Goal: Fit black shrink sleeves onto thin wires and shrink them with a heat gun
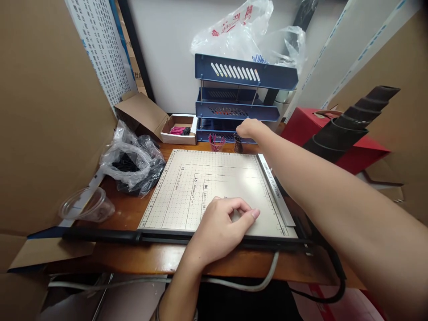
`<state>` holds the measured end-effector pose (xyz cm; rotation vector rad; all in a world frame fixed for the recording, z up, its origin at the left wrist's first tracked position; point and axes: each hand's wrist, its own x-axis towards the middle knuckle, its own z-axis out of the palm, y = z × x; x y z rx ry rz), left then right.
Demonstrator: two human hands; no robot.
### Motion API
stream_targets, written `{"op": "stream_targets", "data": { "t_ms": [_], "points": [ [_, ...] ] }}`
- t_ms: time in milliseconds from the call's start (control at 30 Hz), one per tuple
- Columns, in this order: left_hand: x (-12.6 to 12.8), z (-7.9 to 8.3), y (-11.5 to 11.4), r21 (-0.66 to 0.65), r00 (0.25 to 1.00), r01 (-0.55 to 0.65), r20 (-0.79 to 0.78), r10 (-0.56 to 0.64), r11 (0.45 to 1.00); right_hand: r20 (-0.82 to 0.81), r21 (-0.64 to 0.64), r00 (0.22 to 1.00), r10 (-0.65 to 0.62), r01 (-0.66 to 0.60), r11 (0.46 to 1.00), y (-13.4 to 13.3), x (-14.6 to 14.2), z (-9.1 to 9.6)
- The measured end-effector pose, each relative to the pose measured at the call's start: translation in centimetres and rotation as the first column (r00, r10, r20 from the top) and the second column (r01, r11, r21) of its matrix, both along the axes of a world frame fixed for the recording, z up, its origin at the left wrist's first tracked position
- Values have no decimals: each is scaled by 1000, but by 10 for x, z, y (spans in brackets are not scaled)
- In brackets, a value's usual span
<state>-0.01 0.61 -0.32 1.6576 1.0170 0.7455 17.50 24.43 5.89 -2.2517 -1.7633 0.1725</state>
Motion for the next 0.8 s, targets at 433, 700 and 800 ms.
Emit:
{"op": "stream_targets", "data": {
  "t_ms": [433,700,800],
  "points": [
    [0,0,-1,-11,997,-2,82,3,1000,18,-16,914,406,-406,914,-22,-65,15],
    [0,-1,-1,8,999,-9,50,8,1000,75,-105,930,361,-353,930,-2,-57,-15],
    [0,-1,0,5,998,-10,63,9,1000,68,-91,926,371,-365,927,6,-56,-25]
  ]
}}
